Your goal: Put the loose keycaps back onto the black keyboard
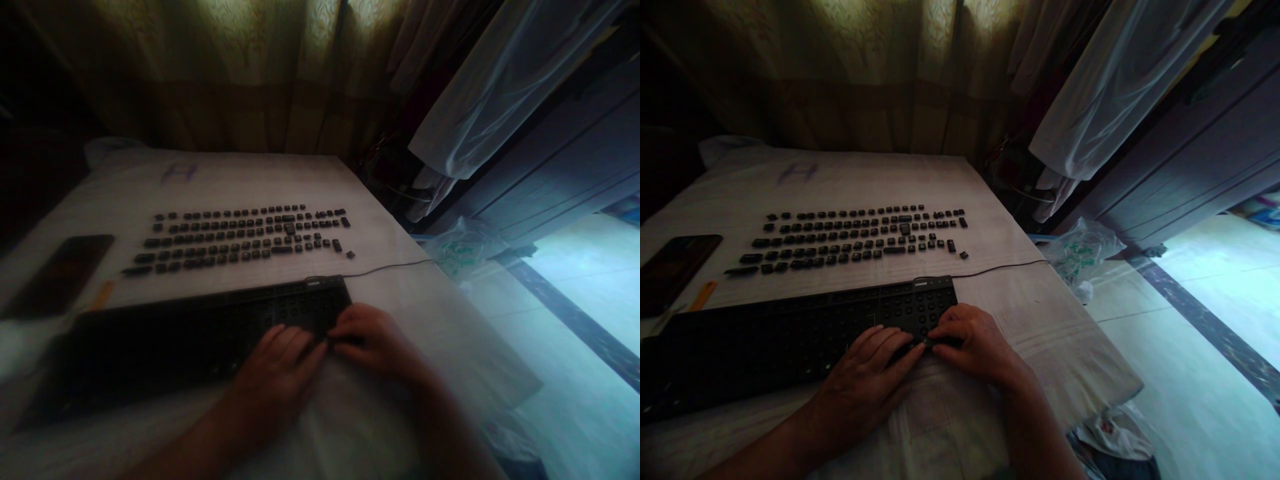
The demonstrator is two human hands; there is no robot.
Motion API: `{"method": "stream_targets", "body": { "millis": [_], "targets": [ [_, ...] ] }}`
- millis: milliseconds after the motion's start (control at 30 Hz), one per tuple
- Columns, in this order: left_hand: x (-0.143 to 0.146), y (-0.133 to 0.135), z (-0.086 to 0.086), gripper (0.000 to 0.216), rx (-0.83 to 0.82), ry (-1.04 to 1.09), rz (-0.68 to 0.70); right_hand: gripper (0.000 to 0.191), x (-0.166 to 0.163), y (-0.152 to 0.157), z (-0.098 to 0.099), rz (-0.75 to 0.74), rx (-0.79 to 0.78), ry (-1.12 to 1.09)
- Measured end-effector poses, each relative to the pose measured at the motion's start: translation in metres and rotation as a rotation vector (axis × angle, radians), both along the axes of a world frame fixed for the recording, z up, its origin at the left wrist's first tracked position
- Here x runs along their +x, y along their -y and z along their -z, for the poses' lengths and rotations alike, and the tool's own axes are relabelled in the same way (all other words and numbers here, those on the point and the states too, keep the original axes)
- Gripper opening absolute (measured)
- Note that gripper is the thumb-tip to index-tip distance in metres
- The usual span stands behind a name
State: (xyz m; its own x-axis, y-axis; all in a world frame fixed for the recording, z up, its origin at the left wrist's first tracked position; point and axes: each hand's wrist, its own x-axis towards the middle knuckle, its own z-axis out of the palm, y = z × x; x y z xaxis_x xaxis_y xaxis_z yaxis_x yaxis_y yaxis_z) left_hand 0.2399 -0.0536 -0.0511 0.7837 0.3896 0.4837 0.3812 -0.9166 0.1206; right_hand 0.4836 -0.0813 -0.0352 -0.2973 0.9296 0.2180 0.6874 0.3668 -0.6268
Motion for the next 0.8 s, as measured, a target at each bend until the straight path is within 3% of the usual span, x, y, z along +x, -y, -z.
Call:
{"method": "stream_targets", "body": {
  "millis": [300, 500, 800],
  "targets": [
    [-0.0009, -0.0008, -0.0016, 0.034, -0.023, -0.025, 0.005, 0.018, 0.0054, 0.0008, 0.0006, -0.012, -0.066, -0.047],
    [-0.0009, -0.0008, -0.0015, 0.033, -0.05, -0.039, 0.005, 0.008, 0.0054, -0.0018, 0.0029, -0.021, -0.025, -0.108],
    [0.0005, -0.0004, -0.0018, 0.031, -0.047, -0.029, 0.009, 0.008, 0.005, -0.0018, 0.0079, -0.008, -0.025, -0.127]
  ]
}}
